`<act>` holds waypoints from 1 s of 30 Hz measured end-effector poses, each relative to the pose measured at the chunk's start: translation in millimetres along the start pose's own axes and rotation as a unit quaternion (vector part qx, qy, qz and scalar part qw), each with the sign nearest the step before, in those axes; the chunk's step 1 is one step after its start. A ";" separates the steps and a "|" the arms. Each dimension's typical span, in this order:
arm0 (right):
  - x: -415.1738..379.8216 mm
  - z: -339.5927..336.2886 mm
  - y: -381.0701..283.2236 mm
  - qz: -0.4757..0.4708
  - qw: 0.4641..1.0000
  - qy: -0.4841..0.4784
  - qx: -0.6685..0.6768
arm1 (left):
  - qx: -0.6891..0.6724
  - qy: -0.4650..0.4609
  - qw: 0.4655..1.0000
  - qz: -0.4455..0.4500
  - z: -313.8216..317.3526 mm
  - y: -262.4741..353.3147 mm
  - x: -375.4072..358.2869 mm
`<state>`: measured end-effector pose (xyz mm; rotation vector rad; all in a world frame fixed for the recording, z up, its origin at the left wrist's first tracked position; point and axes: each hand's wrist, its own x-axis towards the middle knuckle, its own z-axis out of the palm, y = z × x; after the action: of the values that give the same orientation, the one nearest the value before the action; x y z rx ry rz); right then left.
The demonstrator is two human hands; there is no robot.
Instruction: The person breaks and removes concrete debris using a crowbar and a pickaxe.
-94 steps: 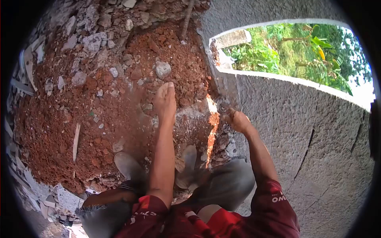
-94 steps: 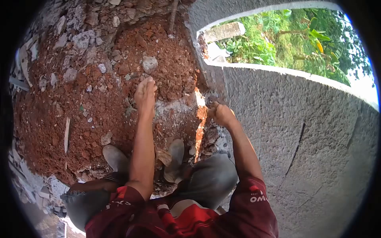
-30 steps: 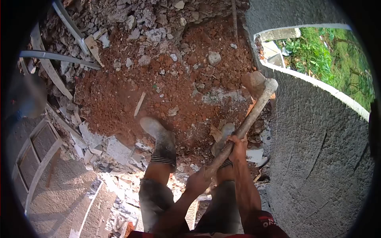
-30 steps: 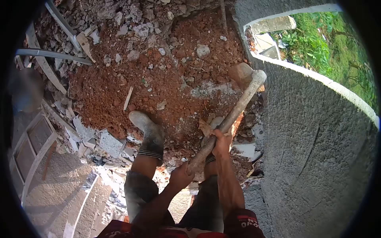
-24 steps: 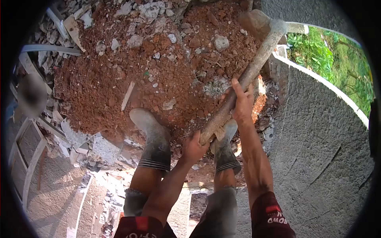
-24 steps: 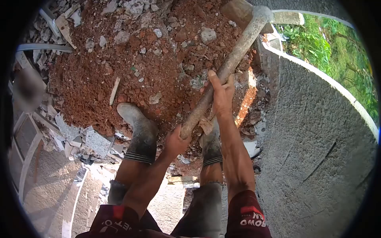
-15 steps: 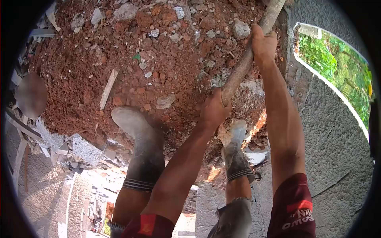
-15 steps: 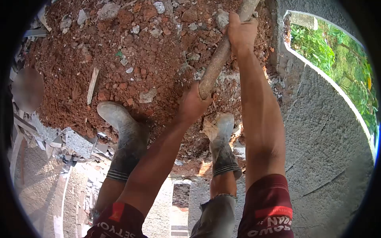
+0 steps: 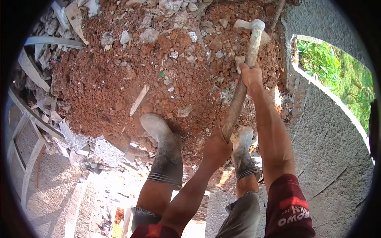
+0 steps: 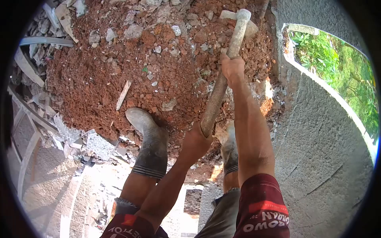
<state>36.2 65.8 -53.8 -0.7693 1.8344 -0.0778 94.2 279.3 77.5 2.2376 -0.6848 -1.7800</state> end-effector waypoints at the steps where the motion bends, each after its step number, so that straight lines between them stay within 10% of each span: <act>1: -19.0 -6.7 0.0 0.040 0.994 -0.040 0.089 | 0.038 -0.007 0.999 0.006 -2.8 -1.2 -9.4; 12: -81.4 -32.8 69.2 0.106 0.978 -0.078 0.163 | 0.040 -0.099 0.994 -0.036 5.0 -12.7 -89.8; 19: -267.7 -53.0 75.7 0.075 0.959 -0.089 0.258 | 0.105 -0.121 0.977 -0.141 -48.2 -20.1 -261.3; 23: -354.1 -79.6 88.2 0.075 0.962 -0.084 0.249 | 0.215 -0.029 0.975 -0.049 -28.0 -57.9 -372.2; 26: -352.2 -100.2 58.5 0.064 0.947 -0.129 0.286 | 0.144 -0.028 0.982 -0.118 -22.4 -44.0 -338.2; 28: -315.7 -109.9 24.4 0.004 0.951 -0.112 0.287 | 0.091 0.066 0.991 0.075 -12.1 -54.4 -269.0; 30: -257.1 -105.4 -1.5 -0.137 0.949 -0.061 0.279 | 0.016 -0.006 0.999 0.040 -12.2 -37.7 -177.9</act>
<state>-3.3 170.8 200.4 -0.5981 1.4695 -0.6850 84.8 394.6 218.4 2.1888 -0.8003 -1.7577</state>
